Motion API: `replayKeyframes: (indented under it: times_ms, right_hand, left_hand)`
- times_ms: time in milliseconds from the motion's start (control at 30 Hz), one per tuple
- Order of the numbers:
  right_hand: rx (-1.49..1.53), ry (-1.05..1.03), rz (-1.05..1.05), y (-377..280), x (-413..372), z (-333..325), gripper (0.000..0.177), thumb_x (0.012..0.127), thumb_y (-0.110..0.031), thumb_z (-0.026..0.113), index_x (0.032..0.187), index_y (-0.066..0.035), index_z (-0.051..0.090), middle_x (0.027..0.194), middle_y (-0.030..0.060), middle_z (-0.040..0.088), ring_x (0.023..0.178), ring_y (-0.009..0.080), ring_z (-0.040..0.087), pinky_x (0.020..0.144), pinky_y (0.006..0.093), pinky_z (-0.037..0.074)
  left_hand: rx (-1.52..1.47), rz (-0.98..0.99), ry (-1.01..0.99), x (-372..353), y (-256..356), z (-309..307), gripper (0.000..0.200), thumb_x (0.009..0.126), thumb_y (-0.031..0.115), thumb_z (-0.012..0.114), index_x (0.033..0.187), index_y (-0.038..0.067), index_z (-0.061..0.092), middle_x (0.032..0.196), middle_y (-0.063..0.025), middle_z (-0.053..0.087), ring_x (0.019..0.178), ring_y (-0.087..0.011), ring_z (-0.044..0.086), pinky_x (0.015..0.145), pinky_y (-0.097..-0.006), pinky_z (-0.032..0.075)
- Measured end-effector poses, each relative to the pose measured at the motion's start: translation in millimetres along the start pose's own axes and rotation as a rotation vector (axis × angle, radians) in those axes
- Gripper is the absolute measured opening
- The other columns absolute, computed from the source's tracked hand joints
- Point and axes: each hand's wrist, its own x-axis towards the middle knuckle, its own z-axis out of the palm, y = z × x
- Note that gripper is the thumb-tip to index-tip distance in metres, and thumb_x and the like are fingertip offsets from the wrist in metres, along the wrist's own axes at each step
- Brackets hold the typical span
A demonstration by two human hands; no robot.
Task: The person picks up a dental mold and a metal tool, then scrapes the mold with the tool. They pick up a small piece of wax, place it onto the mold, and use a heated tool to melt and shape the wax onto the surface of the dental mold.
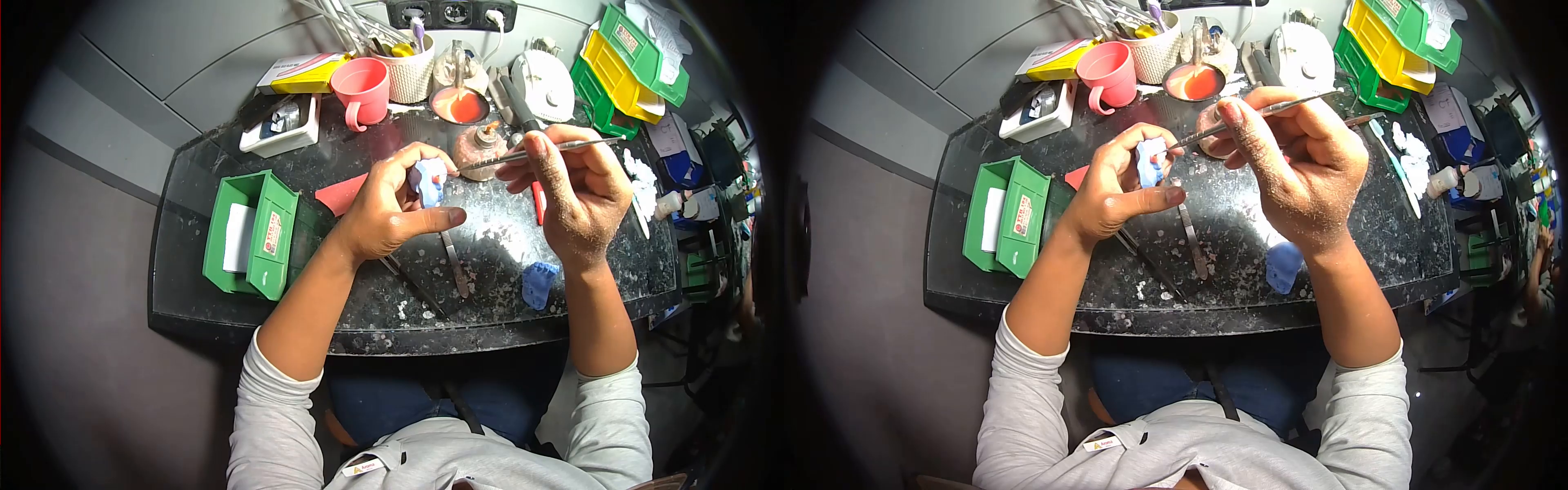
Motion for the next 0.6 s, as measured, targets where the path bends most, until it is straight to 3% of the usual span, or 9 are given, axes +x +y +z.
replayKeyframes:
  times_ms: [33,100,167,467,533,600]
  right_hand:
    - [-0.032,-0.009,-0.012,-0.4,0.2,0.1,0.014,0.097,-0.004,0.068,0.103,0.007,0.064,0.085,0.0153,0.073,0.071,0.0186,0.074,0.059,0.0256,0.059]
    - [-0.065,-0.019,-0.023,-0.9,0.1,0.0,0.015,0.098,-0.006,0.066,0.105,0.007,0.063,0.083,0.0155,0.072,0.07,0.0211,0.074,0.058,0.0285,0.06]
    - [-0.009,0.001,0.007,-1.1,-0.1,0.0,0.013,0.096,-0.002,0.069,0.103,0.007,0.065,0.087,0.0154,0.075,0.073,0.016,0.074,0.06,0.0227,0.057]
    - [0.003,-0.003,-0.006,0.3,-0.3,-0.1,0.013,0.096,-0.002,0.07,0.103,0.007,0.065,0.087,0.0151,0.075,0.073,0.016,0.074,0.06,0.0227,0.057]
    - [0.009,-0.001,-0.001,0.3,-0.9,0.3,0.013,0.095,-0.002,0.07,0.102,0.007,0.065,0.087,0.0152,0.075,0.073,0.0161,0.074,0.06,0.0228,0.057]
    - [0.015,0.002,0.004,0.4,-1.1,0.3,0.013,0.095,-0.002,0.07,0.102,0.007,0.065,0.087,0.0154,0.075,0.073,0.0161,0.074,0.06,0.0228,0.057]
  left_hand:
    - [0.002,-0.047,-0.013,-0.4,1.5,-0.5,0.056,0.071,0.006,0.089,0.118,0.004,0.058,0.107,-0.0002,0.056,0.097,-0.0089,0.051,0.092,-0.0252,0.043]
    - [-0.003,-0.045,-0.011,-0.7,1.9,0.1,0.056,0.071,0.006,0.088,0.118,0.004,0.058,0.108,-0.0003,0.057,0.097,-0.0089,0.051,0.092,-0.0254,0.043]
    - [-0.006,-0.043,-0.008,-0.7,2.6,0.4,0.055,0.071,0.005,0.088,0.118,0.004,0.058,0.108,-0.0004,0.057,0.097,-0.0089,0.051,0.091,-0.0255,0.043]
    - [-0.026,-0.062,0.002,-0.5,3.8,2.2,0.054,0.072,0.003,0.087,0.117,0.004,0.059,0.109,-0.0011,0.057,0.098,-0.0096,0.052,0.093,-0.0263,0.043]
    - [-0.023,0.029,0.016,0.4,1.5,4.1,0.049,0.073,0.017,0.092,0.109,0.007,0.06,0.091,0.008,0.048,0.077,-0.0005,0.044,0.067,-0.0166,0.037]
    - [-0.025,0.036,0.016,0.3,0.7,3.8,0.05,0.073,0.018,0.092,0.109,0.006,0.06,0.091,0.0079,0.048,0.077,-0.0006,0.044,0.067,-0.0167,0.037]
